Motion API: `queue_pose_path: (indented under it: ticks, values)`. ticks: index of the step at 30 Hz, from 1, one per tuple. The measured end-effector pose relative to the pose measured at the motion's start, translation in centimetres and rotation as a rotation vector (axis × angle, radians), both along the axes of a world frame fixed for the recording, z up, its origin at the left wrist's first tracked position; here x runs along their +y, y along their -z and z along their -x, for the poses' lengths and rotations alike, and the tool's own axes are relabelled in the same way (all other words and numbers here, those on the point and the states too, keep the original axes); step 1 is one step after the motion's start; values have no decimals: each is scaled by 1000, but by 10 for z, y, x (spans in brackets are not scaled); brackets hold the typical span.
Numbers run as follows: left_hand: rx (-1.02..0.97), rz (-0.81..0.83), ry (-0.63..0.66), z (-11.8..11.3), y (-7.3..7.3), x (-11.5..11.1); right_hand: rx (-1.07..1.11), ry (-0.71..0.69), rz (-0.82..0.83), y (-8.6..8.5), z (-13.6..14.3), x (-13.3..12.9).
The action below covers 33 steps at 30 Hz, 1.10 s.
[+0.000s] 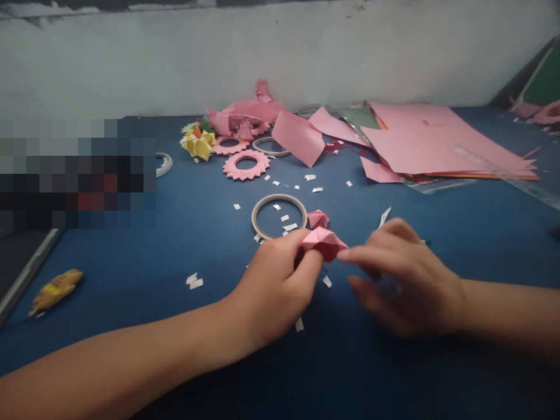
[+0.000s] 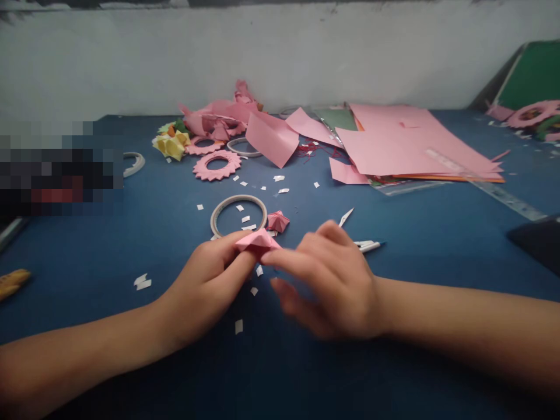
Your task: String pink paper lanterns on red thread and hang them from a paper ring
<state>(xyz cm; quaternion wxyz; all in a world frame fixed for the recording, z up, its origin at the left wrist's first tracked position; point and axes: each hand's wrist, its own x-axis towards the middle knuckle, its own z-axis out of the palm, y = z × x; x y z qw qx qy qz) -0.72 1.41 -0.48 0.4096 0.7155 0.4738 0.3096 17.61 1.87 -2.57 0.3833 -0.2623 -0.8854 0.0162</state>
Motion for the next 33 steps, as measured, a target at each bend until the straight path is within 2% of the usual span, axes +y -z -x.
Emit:
queue_pose_path:
  ticks: [3, 7, 18, 33]
  values:
    - [-9, -14, -38, 0, 1, 1, -117, -13, 8, 2, 2, -11]
    - [53, -57, -71, 1, 3, 1, -76, 85, 33, 9, 7, -21]
    - [445, -98, -98, -4, 4, -4, -266, 143, 36, 13, 18, -20]
    - [472, -147, -35, -2, 2, -3, -253, 182, 44, 14, 21, -22]
